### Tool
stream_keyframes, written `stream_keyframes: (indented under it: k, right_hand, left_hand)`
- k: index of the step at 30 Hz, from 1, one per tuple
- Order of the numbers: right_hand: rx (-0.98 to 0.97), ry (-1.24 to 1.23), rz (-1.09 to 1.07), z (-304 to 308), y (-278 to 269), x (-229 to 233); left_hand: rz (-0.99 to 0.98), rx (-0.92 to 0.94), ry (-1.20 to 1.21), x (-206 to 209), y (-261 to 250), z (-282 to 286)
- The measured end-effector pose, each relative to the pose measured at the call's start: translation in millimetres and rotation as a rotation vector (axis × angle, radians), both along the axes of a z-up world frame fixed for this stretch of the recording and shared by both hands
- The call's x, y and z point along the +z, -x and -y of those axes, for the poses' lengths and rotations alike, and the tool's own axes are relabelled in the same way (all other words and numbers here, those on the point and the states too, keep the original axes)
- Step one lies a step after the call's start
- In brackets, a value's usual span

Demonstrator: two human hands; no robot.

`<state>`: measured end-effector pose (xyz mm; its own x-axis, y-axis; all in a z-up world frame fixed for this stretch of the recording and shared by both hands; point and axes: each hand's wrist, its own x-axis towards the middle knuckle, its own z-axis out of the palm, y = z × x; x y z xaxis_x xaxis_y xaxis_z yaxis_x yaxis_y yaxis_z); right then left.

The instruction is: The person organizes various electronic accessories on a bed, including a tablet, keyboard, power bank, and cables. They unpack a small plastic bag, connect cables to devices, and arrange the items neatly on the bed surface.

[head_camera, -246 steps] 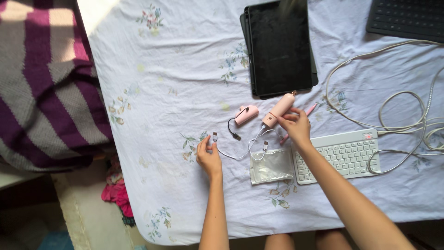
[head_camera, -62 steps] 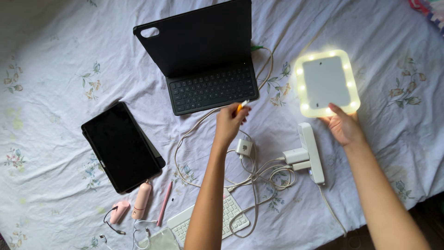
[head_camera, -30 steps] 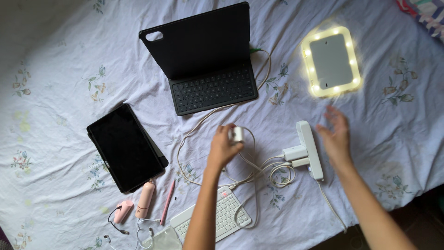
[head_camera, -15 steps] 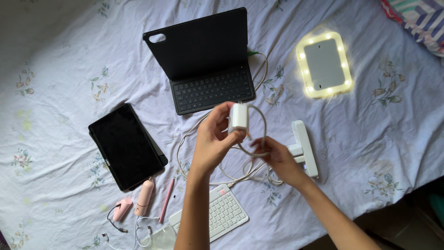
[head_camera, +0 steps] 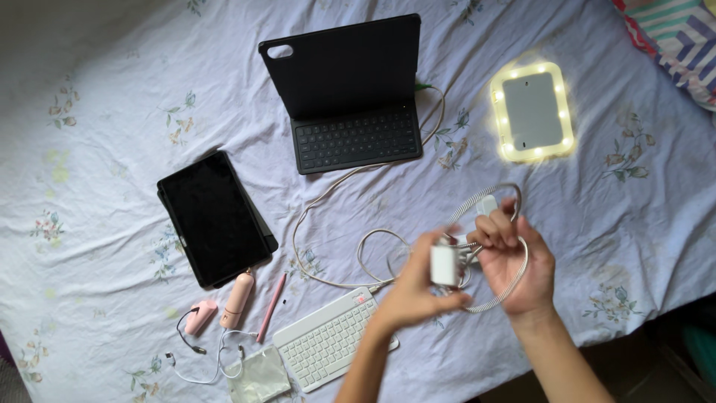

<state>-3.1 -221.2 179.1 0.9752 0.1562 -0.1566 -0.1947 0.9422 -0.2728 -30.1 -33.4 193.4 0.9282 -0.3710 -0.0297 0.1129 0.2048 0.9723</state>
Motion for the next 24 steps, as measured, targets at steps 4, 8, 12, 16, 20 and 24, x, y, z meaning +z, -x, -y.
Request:
stream_keyframes:
  k: [4, 8, 12, 16, 20, 24]
  right_hand:
    - [-0.056, 0.073, -0.049, 14.1, 17.4, -19.1]
    - [-0.171, 0.273, -0.028, 62.6, 30.5, -30.0]
    - [-0.155, 0.649, -0.141, 153.6, 44.6, -28.4]
    - [-0.26, 0.89, -0.404, 236.5, 61.7, -58.1]
    - [-0.582, 1.298, -0.582, 277.8, 84.1, -125.3]
    - [-0.606, 1.547, -0.416, 290.2, 97.9, -179.2]
  left_hand:
    - [-0.14, 0.005, -0.148, -13.7, 19.0, 30.7]
    - [-0.068, 0.025, -0.312, -27.3, 21.6, 81.6]
    - [0.001, 0.163, -0.277, -38.7, 12.9, 175.0]
    - [0.126, 0.164, -0.481, -64.3, 4.4, 255.2]
    - [0.359, 0.127, -0.783, -130.3, -3.7, 304.6]
    - [0.653, 0.045, -0.954, -197.2, 3.5, 322.4]
